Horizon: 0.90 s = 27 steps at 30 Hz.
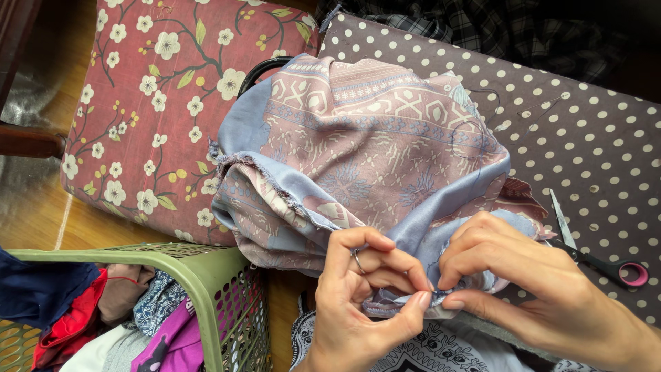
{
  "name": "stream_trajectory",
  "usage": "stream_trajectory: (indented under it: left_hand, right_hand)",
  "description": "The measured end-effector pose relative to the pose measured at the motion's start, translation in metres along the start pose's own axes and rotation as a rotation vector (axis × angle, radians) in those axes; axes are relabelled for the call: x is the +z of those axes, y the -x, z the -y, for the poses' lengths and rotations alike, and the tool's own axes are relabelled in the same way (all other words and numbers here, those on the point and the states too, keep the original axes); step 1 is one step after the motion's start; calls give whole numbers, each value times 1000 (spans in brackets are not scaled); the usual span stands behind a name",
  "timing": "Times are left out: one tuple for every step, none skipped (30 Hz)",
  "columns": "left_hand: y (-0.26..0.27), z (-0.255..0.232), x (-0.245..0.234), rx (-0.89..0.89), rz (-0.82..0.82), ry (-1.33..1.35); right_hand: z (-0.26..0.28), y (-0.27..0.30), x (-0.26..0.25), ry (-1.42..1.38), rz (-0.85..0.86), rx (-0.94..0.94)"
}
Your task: The person hand-sews the frayed edge of a patterned fabric item with a needle and thread, pulling stitches through the cloth and working along the edge while the item rests on a cushioned surface. Scissors and a thread spool lie nearby, and the person occasionally repositions the fabric and thread.
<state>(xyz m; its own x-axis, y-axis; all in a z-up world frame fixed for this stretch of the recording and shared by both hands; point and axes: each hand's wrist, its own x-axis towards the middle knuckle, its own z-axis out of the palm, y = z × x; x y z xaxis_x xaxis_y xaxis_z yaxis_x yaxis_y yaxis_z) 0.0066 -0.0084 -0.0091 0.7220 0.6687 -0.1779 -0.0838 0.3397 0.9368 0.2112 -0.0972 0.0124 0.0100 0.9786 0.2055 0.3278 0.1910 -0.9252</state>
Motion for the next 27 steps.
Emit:
stream_trajectory:
  left_hand:
    - [0,0,0,-8,-5,16]
    - [0,1,0,-16,-9,31]
    - [0,1,0,-24,-13,47]
    - [0,2,0,-24,-7,50]
    - [0,3,0,-23,0,54]
    - [1,4,-1,-23,7,58]
    - [1,5,-1,-20,7,71]
    - [1,6,-2,-16,8,84]
    - [2,7,-2,-13,9,97]
    - [2,9,-2,-17,7,101]
    - [3,10,-2,-22,5,106]
    - [3,12,-1,-27,3,111]
    - [4,13,-1,-14,-5,107]
    - [4,15,0,-1,-10,103]
    - [4,15,0,12,-16,100]
    - [5,15,0,23,-7,71]
    - [6,15,0,34,2,43]
    - [6,14,0,45,11,14]
    - [6,13,-1,33,9,33]
    - [6,12,-2,20,7,54]
    - [6,10,-2,7,5,75]
    - [5,9,-3,12,16,54]
    - [5,7,-3,17,26,33]
    - [5,6,-3,21,38,14]
    - [4,5,-2,27,42,6]
    - [3,5,-2,32,47,-1]
    - [2,5,-1,36,52,-8]
  right_hand:
    - [-1,0,0,-2,1,0]
    - [-1,0,0,-4,2,0]
    - [-2,0,0,-7,7,-2]
    - [-2,0,0,-11,11,-3]
    - [-3,0,-1,-15,16,-5]
    - [-3,0,-1,-15,22,2]
    - [-4,0,-2,-15,28,9]
    - [-4,0,-2,-15,33,16]
    - [-4,0,-2,-19,37,17]
    - [-4,0,-3,-24,41,18]
    - [-5,0,-3,-28,46,19]
    - [-5,1,-3,-29,49,27]
    - [-5,1,-3,-30,52,34]
    - [-5,1,-3,-30,54,41]
    - [-5,1,-3,-33,51,38]
    - [-5,1,-3,-37,49,35]
    - [-5,1,-3,-40,47,33]
    - [-5,1,-3,-37,45,35]
    - [-6,1,-4,-33,43,37]
    - [-6,1,-4,-29,42,40]
    - [-6,1,-5,-22,43,42]
    - [-6,0,-5,-16,45,42]
    - [-7,0,-6,-10,46,41]
    - [-7,0,-6,-11,47,42]
    - [-8,0,-6,-12,48,43]
    - [-8,1,-7,-14,48,47]
    - [-9,1,-7,-22,49,46]
